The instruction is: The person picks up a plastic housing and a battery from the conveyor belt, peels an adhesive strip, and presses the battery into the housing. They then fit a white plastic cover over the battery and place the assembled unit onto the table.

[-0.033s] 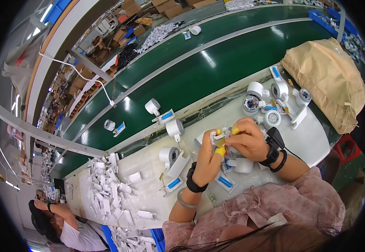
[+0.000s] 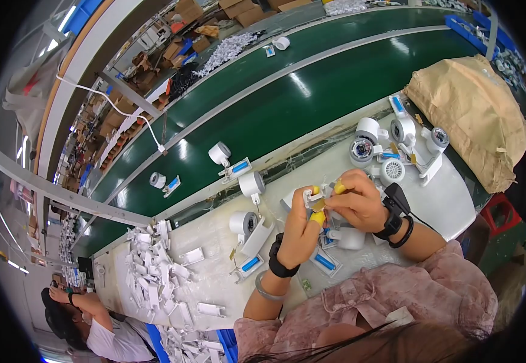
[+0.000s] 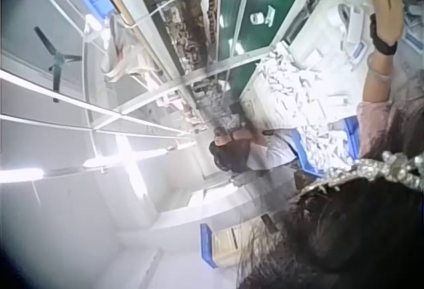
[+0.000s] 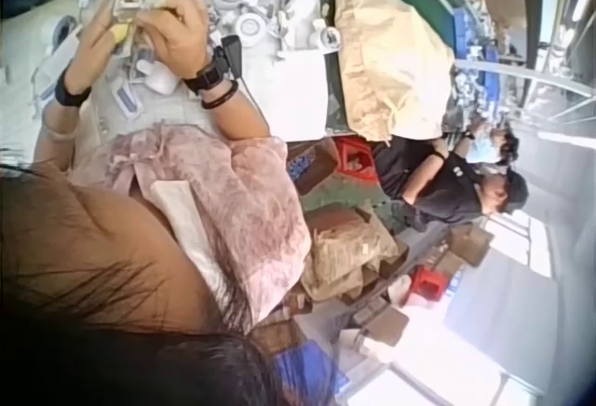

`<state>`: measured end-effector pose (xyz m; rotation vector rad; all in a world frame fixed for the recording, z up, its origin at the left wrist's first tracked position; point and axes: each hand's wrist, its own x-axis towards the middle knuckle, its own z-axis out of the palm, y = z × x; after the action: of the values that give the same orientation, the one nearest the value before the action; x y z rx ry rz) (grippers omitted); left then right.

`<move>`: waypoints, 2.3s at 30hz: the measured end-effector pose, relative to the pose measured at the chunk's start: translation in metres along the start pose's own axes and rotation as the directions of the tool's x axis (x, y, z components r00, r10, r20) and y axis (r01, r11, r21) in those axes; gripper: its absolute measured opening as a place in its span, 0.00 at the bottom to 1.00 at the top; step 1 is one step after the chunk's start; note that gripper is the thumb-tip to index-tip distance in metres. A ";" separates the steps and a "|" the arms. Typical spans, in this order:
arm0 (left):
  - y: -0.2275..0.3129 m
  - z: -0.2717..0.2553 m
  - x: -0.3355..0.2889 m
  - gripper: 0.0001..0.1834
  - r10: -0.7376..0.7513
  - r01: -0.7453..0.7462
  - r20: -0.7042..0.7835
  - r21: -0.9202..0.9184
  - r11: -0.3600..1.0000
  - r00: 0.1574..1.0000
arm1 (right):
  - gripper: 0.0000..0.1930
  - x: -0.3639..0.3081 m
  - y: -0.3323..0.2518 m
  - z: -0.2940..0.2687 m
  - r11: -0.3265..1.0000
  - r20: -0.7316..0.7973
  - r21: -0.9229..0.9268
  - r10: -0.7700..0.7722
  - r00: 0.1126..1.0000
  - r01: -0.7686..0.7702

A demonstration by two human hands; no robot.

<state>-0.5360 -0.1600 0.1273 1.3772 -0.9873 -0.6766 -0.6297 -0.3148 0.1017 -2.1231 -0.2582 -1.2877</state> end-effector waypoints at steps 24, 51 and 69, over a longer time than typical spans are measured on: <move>-0.015 0.010 -0.005 0.24 0.047 -0.052 -0.090 -0.054 0.997 0.995 | 0.14 0.005 0.000 -0.004 1.000 0.017 -0.005 -0.005 1.000 0.005; -0.029 -0.075 0.095 0.18 -0.016 -0.063 -0.387 -0.190 0.980 0.922 | 0.16 0.003 0.002 -0.002 0.969 0.047 0.002 0.247 0.968 -0.247; -0.036 -0.027 -0.044 0.16 -0.290 0.154 0.010 0.830 0.536 0.957 | 0.19 0.004 -0.002 -0.002 0.892 0.871 -0.260 0.382 0.308 -0.371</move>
<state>-0.5273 -0.1128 0.0864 2.3586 -1.3473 -0.5022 -0.6299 -0.3149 0.1065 -2.4823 -0.1586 0.2994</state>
